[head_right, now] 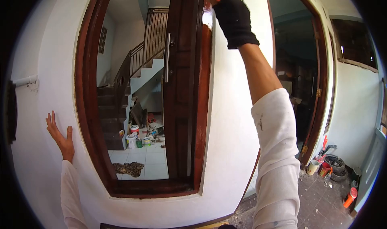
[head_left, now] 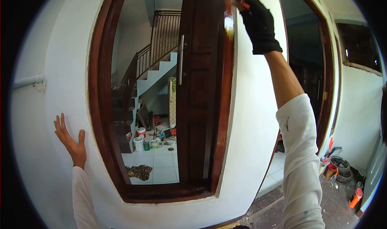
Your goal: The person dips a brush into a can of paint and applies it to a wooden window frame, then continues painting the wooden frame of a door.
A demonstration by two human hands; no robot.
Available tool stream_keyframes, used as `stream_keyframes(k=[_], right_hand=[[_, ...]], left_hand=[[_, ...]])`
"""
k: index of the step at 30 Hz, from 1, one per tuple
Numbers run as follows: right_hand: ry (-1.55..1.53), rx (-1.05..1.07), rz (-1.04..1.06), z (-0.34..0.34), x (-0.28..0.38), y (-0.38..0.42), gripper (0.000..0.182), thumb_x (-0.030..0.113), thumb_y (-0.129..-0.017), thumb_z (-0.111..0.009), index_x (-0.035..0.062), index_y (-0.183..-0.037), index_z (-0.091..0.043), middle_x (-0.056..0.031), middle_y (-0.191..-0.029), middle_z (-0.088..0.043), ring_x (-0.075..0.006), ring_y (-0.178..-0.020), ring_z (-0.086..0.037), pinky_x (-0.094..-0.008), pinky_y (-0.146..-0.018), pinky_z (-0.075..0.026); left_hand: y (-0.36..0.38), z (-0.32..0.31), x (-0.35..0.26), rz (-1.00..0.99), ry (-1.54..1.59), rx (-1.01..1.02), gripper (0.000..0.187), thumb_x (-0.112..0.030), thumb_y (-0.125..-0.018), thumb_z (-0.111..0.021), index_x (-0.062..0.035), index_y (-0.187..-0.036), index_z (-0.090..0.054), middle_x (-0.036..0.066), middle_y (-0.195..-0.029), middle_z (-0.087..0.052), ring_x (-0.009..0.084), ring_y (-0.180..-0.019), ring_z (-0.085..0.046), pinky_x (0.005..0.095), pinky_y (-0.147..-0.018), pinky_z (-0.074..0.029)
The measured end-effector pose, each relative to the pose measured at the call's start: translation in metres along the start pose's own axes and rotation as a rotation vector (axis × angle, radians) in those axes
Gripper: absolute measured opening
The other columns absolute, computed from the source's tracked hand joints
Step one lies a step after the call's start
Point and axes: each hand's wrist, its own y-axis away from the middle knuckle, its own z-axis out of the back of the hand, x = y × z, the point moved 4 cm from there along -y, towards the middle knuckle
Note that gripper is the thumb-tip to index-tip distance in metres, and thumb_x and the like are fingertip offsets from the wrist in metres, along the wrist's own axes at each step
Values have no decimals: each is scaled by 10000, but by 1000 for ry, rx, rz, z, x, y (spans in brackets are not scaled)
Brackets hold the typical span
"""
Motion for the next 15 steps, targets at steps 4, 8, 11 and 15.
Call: stream_keyframes(k=[4,8,11,15], right_hand=[[-404,-124,-271,43,32,24,293,244,-1032,-789,31,-1231,-758,-53,-1028,-802,-148,-899,-702,-303,-835,-546],[-322,13,-739,148,130,108,345,124,-1086,-642,-10,-1399,-693,-125,-1190,-791,-179,-1022,-743,-306,-974,-574],[-498,-10,-1116,235,193,227,267,103,-1048,-676,-10,-1288,-705,-125,-1115,-771,-181,-959,-725,-334,-885,-587],[-540,143,-1307,307,300,290,179,34,-964,-770,-5,-1123,-698,-117,-943,-745,-195,-826,-717,-349,-757,-608]], left_hand=[[-2,-2,4,-36,13,-2,855,-343,-1005,-722,-166,-1726,-297,145,-1795,-252,439,-1680,-91,679,-1329,-6],[-7,-7,-4,-63,78,-10,807,-298,-1029,-729,-140,-1714,-331,180,-1785,-273,459,-1662,-137,659,-1328,-72],[15,17,3,-124,-92,85,829,-303,-1019,-733,-82,-1707,-326,207,-1772,-291,460,-1655,-159,654,-1329,-76],[4,5,4,-1,32,-15,881,-366,-991,-730,-82,-1709,-306,191,-1790,-241,440,-1679,-98,659,-1340,-15]])
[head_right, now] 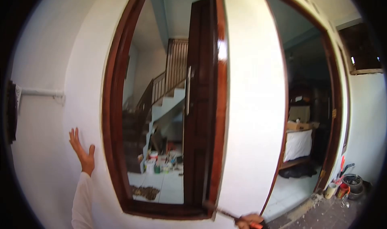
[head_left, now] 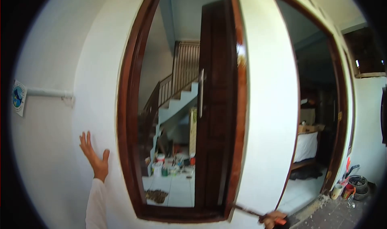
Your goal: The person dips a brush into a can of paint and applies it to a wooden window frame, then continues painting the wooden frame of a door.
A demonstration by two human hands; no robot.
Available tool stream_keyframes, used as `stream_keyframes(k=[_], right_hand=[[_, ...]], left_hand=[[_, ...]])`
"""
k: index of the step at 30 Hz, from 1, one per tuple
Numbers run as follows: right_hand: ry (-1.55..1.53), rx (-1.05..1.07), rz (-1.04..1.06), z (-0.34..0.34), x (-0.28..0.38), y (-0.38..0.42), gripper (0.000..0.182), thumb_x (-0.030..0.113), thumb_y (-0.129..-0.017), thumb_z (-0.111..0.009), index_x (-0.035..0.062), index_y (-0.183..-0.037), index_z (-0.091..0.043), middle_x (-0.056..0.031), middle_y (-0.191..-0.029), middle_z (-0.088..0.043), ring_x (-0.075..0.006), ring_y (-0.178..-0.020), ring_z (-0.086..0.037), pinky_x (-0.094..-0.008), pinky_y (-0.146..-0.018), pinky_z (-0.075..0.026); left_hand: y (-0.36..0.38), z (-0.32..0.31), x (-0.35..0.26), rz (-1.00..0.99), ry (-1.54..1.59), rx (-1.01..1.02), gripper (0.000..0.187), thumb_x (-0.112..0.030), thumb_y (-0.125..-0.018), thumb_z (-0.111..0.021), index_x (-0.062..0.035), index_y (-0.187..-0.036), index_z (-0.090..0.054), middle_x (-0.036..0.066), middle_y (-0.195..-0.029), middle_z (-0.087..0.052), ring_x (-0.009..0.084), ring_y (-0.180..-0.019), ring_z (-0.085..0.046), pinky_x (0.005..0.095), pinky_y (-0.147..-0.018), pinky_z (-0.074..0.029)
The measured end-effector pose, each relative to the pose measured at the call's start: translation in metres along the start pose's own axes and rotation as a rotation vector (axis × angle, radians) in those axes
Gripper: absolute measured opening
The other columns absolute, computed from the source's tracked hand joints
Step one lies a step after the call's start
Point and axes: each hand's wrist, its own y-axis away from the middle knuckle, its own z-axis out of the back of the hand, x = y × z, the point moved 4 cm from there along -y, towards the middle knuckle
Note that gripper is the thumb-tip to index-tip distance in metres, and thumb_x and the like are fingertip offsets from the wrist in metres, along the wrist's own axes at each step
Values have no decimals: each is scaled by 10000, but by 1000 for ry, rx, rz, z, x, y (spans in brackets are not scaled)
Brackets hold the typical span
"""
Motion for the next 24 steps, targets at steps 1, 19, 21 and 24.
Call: stream_keyframes(k=[1,19,21,24], right_hand=[[-3,-16,23,8,-3,7,179,34,-964,-770,-5,-1123,-698,-117,-943,-745,-195,-826,-717,-349,-757,-608],[-376,-178,-756,92,-52,51,273,352,-1055,-740,135,-1137,-597,50,-818,-480,-102,-735,-484,-346,-727,-498],[-424,-207,-848,81,-44,36,246,337,-1062,-735,144,-1105,-590,46,-816,-477,-109,-737,-489,-341,-741,-498],[-540,-307,-917,49,-30,4,203,292,-1071,-733,172,-1045,-571,36,-808,-481,-133,-727,-499,-354,-762,-503]], left_hand=[[-3,-2,-6,-6,16,-22,881,-366,-991,-730,-82,-1709,-306,191,-1790,-241,440,-1679,-98,659,-1340,-15],[-2,-5,0,-18,-85,14,975,-788,-1070,-337,-77,-1733,-265,196,-1808,-197,401,-1691,-75,604,-1335,53],[-2,-5,0,-38,-122,50,966,-776,-1075,-349,-70,-1729,-271,203,-1805,-200,407,-1688,-91,606,-1337,28],[1,14,1,1,-236,116,941,-727,-1092,-398,-37,-1717,-269,225,-1793,-212,427,-1673,-134,617,-1337,-68]])
